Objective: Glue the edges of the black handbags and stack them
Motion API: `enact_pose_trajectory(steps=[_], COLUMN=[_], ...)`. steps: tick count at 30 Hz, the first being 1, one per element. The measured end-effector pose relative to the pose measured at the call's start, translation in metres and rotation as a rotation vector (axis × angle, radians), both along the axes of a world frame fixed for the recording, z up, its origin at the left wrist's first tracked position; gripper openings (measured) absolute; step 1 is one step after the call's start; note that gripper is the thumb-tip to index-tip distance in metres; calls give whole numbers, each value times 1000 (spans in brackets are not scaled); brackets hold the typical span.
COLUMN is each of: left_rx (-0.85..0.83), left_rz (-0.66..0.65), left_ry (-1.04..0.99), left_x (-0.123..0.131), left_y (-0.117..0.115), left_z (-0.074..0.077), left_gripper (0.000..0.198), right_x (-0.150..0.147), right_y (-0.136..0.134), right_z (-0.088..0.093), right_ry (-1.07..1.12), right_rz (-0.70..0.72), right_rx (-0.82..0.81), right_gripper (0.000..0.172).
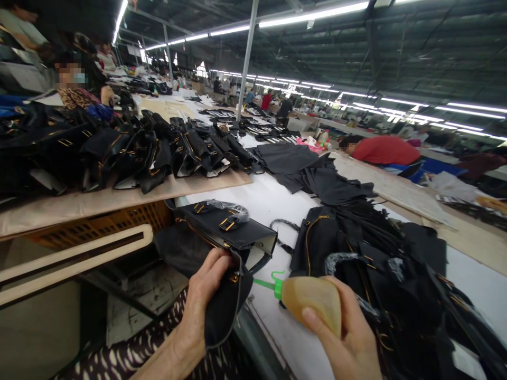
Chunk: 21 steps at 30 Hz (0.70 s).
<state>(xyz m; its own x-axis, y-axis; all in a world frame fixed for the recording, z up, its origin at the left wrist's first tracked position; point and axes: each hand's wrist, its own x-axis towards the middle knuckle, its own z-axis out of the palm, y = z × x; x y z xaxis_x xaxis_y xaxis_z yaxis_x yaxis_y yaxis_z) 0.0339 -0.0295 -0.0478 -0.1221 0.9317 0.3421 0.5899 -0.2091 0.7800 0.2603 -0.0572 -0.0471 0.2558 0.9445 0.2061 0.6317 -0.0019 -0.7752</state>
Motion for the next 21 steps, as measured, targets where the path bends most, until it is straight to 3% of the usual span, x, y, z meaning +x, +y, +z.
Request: enact_pose_trajectory(steps=[4,10,13,17,19,21], left_rx=[44,36,118,82,80,66], left_rz=[-67,-164,-278,-280,-304,-341], left_ry=[-80,-139,-205,-200,-193,-186], left_x=[-1,-7,-12,-19,-20,-21], left_y=[2,9,12,19,22,24], left_z=[5,16,26,38,44,52], left_gripper=[19,12,4,9,7,8], right_x=[-8,-21,-22,-5,8,21], right_y=[-4,-2,2,7,10,14], right_z=[5,6,-1,-6,1,16], right_ry=[177,435,779,1341,1632,1900], right_rz=[85,114,168,118,67,-3], right_rx=[-112,-105,-178,-448,-554,-533], right_gripper=[55,49,43,42,48,50])
